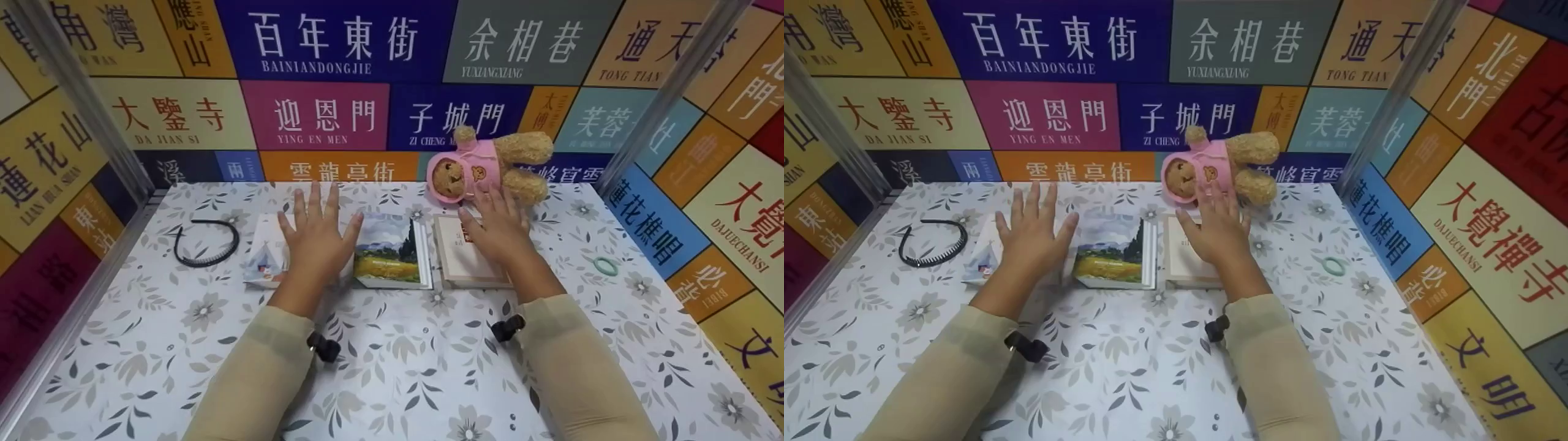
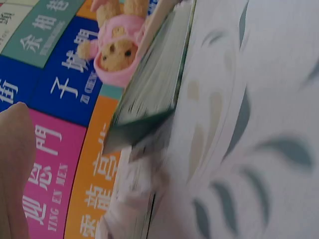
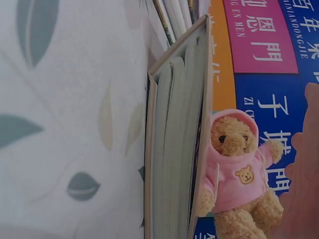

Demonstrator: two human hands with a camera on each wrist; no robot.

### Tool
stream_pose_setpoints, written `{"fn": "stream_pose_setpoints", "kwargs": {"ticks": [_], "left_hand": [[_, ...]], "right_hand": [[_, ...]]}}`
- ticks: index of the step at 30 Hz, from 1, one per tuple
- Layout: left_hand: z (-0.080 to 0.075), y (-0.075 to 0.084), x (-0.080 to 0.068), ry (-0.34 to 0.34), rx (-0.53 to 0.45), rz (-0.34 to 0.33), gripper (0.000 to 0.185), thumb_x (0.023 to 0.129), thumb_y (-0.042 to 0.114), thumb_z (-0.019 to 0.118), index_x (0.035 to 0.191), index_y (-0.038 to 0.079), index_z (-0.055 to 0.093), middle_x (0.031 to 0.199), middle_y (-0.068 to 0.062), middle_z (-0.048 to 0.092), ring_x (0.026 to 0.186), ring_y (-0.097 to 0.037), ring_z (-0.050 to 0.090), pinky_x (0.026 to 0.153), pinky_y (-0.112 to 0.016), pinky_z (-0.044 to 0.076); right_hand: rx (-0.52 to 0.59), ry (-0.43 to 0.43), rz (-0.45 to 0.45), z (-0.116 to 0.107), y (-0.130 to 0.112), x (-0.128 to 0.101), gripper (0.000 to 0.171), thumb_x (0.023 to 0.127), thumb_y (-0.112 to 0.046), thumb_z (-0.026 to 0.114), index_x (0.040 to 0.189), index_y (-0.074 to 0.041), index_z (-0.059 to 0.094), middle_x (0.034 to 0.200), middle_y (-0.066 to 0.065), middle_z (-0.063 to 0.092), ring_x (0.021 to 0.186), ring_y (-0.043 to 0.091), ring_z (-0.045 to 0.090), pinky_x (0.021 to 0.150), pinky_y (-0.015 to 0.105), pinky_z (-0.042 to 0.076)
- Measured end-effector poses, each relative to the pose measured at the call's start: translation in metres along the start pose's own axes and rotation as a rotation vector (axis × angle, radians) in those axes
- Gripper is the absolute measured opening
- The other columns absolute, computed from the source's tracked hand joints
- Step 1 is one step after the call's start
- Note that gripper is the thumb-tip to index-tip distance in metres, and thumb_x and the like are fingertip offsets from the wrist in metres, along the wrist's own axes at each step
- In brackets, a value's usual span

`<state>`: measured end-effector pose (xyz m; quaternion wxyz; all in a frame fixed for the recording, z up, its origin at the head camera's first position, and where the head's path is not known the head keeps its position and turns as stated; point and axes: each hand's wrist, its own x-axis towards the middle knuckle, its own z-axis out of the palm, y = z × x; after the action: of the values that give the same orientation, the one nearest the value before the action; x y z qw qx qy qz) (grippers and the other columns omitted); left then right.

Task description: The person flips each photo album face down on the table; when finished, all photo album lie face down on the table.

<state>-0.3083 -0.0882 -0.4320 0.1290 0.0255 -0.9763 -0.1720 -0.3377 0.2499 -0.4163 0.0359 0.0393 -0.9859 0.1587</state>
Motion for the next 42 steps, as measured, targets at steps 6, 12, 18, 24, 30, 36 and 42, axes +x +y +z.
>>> {"fn": "stream_pose_setpoints", "kwargs": {"ticks": [6, 12, 18, 24, 30, 36, 42], "left_hand": [[0.01, 0.029, -0.011, -0.029, -0.055, 0.04, 0.082, 0.089, 0.082, 0.012, 0.156, 0.041, -0.009, 0.169, 0.0, -0.006, 0.155, -0.029, -0.013, 0.122, -0.063, -0.005], [0.017, 0.064, -0.023, -0.117, -0.281, 0.097, 0.077, 0.097, 0.07, 0.025, 0.16, 0.029, 0.008, 0.168, -0.005, 0.01, 0.155, -0.031, 0.001, 0.125, -0.056, 0.008], [0.028, 0.095, -0.033, -0.222, -0.537, 0.148, 0.074, 0.1, 0.057, 0.039, 0.159, 0.019, 0.018, 0.164, -0.009, 0.022, 0.154, -0.031, 0.013, 0.125, -0.051, 0.017], [0.045, 0.118, -0.042, -0.26, -0.615, 0.146, 0.072, 0.099, 0.051, 0.045, 0.159, 0.019, 0.02, 0.163, -0.009, 0.026, 0.152, -0.03, 0.022, 0.124, -0.049, 0.022], [0.06, 0.139, -0.047, -0.307, -0.711, 0.11, 0.074, 0.098, 0.034, 0.054, 0.159, 0.014, 0.017, 0.163, -0.014, 0.025, 0.151, -0.029, 0.025, 0.124, -0.043, 0.023], [0.071, 0.15, -0.05, -0.397, -0.866, 0.027, 0.087, 0.086, 0.003, 0.056, 0.159, 0.007, 0.009, 0.163, -0.019, 0.024, 0.15, -0.028, 0.028, 0.125, -0.038, 0.022], [0.08, 0.152, -0.056, -0.463, -0.906, -0.026, 0.084, 0.085, -0.005, 0.051, 0.159, 0.013, 0.017, 0.156, -0.013, 0.041, 0.145, -0.027, 0.038, 0.122, -0.039, 0.029]], "right_hand": [[0.109, 0.064, -0.033, -0.008, 0.014, -0.01, 0.069, 0.096, -0.071, 0.029, 0.156, -0.044, 0.01, 0.168, -0.002, 0.007, 0.153, 0.041, 0.007, 0.114, 0.076, 0.004], [0.216, 0.124, -0.051, -0.013, 0.036, -0.018, 0.067, 0.098, -0.065, 0.034, 0.157, -0.037, 0.018, 0.165, 0.007, 0.021, 0.151, 0.043, 0.016, 0.115, 0.073, 0.013], [0.387, 0.133, 0.0, -0.018, 0.056, -0.022, 0.068, 0.099, -0.06, 0.04, 0.157, -0.027, 0.027, 0.161, 0.014, 0.028, 0.146, 0.043, 0.031, 0.117, 0.065, 0.024], [0.493, 0.089, 0.106, -0.019, 0.08, -0.024, 0.076, 0.096, -0.067, 0.039, 0.158, -0.026, 0.025, 0.162, 0.01, 0.029, 0.144, 0.038, 0.034, 0.117, 0.061, 0.027], [0.662, -0.041, 0.221, -0.009, 0.094, -0.023, 0.076, 0.095, -0.066, 0.046, 0.156, -0.025, 0.029, 0.154, 0.012, 0.043, 0.134, 0.035, 0.049, 0.108, 0.051, 0.044], [0.836, -0.254, 0.342, -0.003, 0.093, -0.024, 0.071, 0.097, -0.051, 0.055, 0.157, -0.023, 0.028, 0.155, 0.011, 0.042, 0.136, 0.031, 0.047, 0.11, 0.044, 0.045], [0.755, -0.364, 0.226, -0.003, 0.092, -0.032, 0.068, 0.1, -0.03, 0.058, 0.157, -0.013, 0.025, 0.16, 0.015, 0.034, 0.147, 0.035, 0.033, 0.121, 0.049, 0.029]]}}
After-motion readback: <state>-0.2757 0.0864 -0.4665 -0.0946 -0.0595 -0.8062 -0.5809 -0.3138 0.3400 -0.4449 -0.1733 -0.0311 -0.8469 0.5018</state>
